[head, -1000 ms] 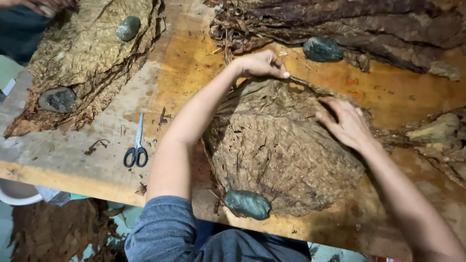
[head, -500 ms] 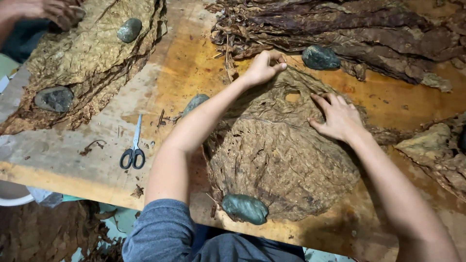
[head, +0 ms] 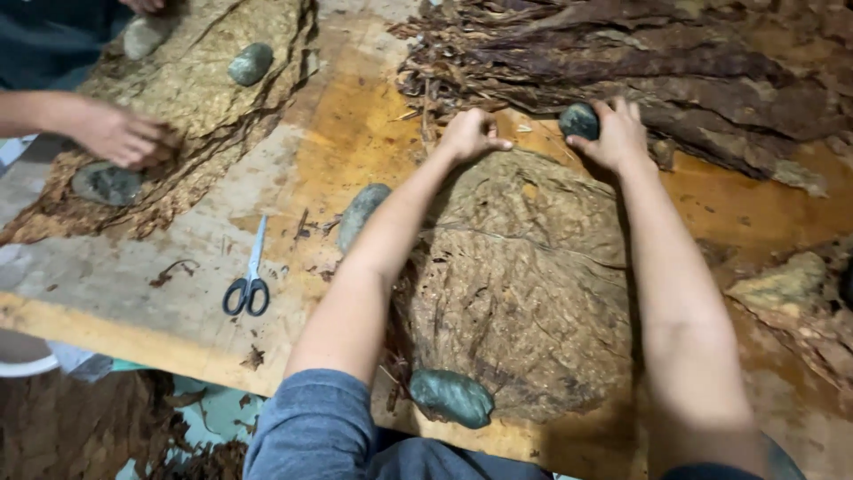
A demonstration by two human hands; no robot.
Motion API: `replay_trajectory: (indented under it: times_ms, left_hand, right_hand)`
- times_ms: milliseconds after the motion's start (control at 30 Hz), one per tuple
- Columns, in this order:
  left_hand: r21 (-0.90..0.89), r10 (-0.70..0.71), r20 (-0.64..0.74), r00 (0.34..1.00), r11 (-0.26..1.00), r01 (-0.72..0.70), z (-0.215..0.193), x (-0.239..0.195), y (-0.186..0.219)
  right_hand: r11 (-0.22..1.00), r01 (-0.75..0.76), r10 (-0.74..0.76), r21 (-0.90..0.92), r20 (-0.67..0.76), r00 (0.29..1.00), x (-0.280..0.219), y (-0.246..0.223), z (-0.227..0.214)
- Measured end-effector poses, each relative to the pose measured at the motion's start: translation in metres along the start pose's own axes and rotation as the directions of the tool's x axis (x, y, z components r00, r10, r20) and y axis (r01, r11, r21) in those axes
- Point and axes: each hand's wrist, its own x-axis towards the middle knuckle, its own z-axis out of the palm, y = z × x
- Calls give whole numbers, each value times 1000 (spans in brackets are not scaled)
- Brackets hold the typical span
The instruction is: Spreading, smoothing, and removing stems from tobacco leaves on a wooden table using hands and stones as weights.
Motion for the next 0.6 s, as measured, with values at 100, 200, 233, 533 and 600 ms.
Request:
replay_trajectory:
  times_ms: [100,200,233,533,600]
  left_hand:
    - [-50,-3,-22,1000,999,1,0,-3,0]
    - [-127,-12,-6,1000,992,12,13,1,-12]
    - [-157,-4,11,1000,988,5,18,6,-17]
    - [-215,-105,-9,994,971,101,36,24,-26]
    - [-216,-122,-9,993,969,117,38,29,-26]
  right_hand:
    - [914,-88,102,-397,13,995,-2,-15,1]
    - [980,-60,69,-192,42,997,-25,-7,6]
    - [990,-34,34,-140,3,999,-30,-1,9]
    - [994,-74,56,-82,-202,978,-28,-31,16]
    - [997,-59,45,-47,-260,965,-32,-72,2]
